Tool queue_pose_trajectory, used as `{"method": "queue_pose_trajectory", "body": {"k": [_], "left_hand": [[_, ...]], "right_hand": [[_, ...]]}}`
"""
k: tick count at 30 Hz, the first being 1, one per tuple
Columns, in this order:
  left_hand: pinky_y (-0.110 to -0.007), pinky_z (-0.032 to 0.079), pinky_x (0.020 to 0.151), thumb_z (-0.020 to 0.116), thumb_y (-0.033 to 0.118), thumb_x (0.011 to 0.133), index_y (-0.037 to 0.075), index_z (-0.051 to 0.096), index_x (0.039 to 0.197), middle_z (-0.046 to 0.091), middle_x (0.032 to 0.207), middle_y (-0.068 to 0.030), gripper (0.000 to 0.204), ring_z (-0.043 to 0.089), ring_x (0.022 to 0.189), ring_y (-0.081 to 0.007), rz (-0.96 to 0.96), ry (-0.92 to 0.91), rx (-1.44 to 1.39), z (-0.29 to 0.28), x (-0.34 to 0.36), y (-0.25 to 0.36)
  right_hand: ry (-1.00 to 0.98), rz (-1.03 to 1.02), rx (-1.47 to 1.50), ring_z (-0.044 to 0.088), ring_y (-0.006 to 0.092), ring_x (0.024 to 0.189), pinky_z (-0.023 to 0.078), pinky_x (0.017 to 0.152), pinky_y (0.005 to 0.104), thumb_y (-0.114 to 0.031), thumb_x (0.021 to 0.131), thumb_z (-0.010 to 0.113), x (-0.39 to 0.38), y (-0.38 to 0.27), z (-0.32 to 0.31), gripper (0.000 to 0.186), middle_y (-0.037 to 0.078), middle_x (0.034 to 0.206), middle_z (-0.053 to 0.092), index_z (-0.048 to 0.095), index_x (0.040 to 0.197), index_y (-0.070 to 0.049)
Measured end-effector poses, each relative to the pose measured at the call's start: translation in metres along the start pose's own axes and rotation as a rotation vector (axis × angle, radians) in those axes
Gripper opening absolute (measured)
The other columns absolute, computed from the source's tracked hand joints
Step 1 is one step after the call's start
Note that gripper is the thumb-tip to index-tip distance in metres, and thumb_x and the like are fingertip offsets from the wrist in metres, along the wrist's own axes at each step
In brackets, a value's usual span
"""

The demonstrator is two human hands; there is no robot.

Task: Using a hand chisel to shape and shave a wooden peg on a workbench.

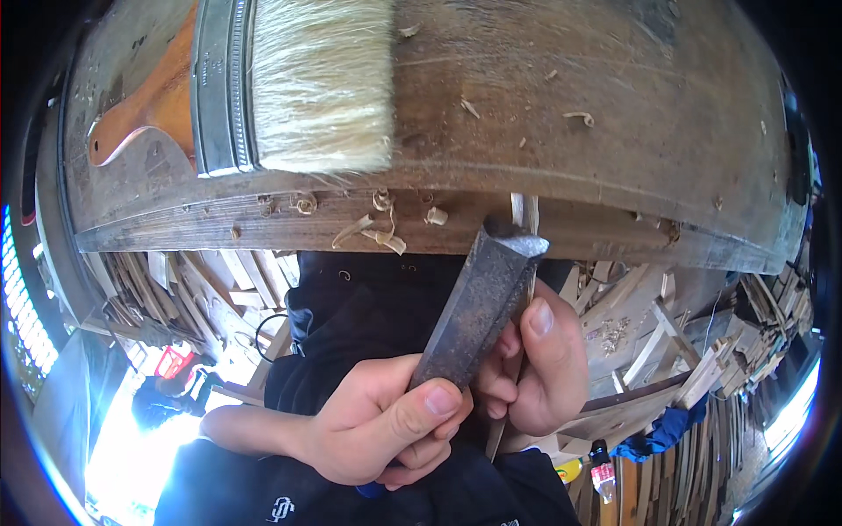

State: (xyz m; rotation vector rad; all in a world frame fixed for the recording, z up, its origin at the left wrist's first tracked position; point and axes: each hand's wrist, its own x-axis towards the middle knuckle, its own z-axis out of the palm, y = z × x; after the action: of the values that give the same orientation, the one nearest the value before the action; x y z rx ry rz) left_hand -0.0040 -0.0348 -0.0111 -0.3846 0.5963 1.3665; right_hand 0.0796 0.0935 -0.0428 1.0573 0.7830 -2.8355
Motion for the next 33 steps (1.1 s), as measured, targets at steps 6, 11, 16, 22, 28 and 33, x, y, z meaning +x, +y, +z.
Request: {"method": "queue_pose_trajectory", "body": {"k": [6, 11, 16, 22, 28, 33], "left_hand": [[-0.024, 0.029, 0.036, 0.033, 0.034, 0.098, 0.002, 0.036, 0.081, 0.027, 0.050, 0.0001, 0.036, 0.024, 0.037, -0.0087, -0.015, -0.014, -0.005, 0.000, -0.005, -0.008], [-0.023, 0.029, 0.036, 0.034, 0.033, 0.098, 0.003, 0.036, 0.080, 0.028, 0.051, 0.0003, 0.035, 0.025, 0.038, -0.0082, -0.074, -0.026, -0.056, -0.006, -0.008, -0.008], [-0.023, 0.029, 0.036, 0.034, 0.032, 0.098, 0.001, 0.037, 0.080, 0.029, 0.052, -0.0002, 0.036, 0.025, 0.039, -0.0079, -0.063, -0.059, -0.096, -0.007, -0.008, -0.006], [-0.022, 0.029, 0.036, 0.036, 0.032, 0.098, -0.001, 0.038, 0.081, 0.029, 0.053, -0.0004, 0.037, 0.024, 0.039, -0.0072, -0.016, -0.050, -0.113, -0.002, 0.000, -0.007], [-0.022, 0.030, 0.036, 0.036, 0.032, 0.098, -0.002, 0.039, 0.083, 0.029, 0.054, 0.0000, 0.037, 0.025, 0.039, -0.0068, 0.049, 0.005, -0.044, 0.001, 0.002, -0.004], [-0.024, 0.030, 0.035, 0.032, 0.035, 0.098, 0.002, 0.037, 0.080, 0.028, 0.050, 0.0004, 0.038, 0.028, 0.036, -0.0089, 0.047, 0.000, -0.023, 0.009, 0.005, -0.007]], "right_hand": [[0.101, 0.005, -0.083, 0.032, 0.0029, 0.041, 0.021, 0.034, 0.0177, -0.043, 0.089, 0.046, 0.001, -0.001, 0.008, 0.045, 0.000, 0.064, 0.043, 0.051, 0.093, 0.002], [0.113, -0.032, -0.145, 0.032, 0.0023, 0.043, 0.021, 0.035, 0.0166, -0.044, 0.091, 0.045, 0.001, 0.001, 0.012, 0.050, -0.001, 0.065, 0.045, 0.051, 0.107, 0.003], [0.176, -0.073, -0.178, 0.032, 0.0007, 0.046, 0.023, 0.040, 0.0153, -0.042, 0.093, 0.043, -0.003, 0.000, 0.021, 0.048, -0.003, 0.065, 0.047, 0.050, 0.109, 0.003], [0.193, -0.112, -0.341, 0.035, 0.0041, 0.038, 0.029, 0.037, 0.0173, -0.041, 0.092, 0.037, 0.002, 0.001, 0.016, 0.045, 0.008, 0.061, 0.055, 0.051, 0.089, 0.002], [0.082, -0.098, -0.441, 0.038, 0.0023, 0.045, 0.025, 0.041, 0.0200, -0.041, 0.094, 0.040, -0.003, 0.000, 0.007, 0.047, -0.002, 0.054, 0.046, 0.053, 0.096, 0.004], [0.092, -0.250, -0.447, 0.038, 0.0024, 0.048, 0.027, 0.043, 0.0185, -0.037, 0.094, 0.040, 0.000, -0.002, 0.006, 0.043, -0.003, 0.059, 0.048, 0.052, 0.097, 0.003]]}}
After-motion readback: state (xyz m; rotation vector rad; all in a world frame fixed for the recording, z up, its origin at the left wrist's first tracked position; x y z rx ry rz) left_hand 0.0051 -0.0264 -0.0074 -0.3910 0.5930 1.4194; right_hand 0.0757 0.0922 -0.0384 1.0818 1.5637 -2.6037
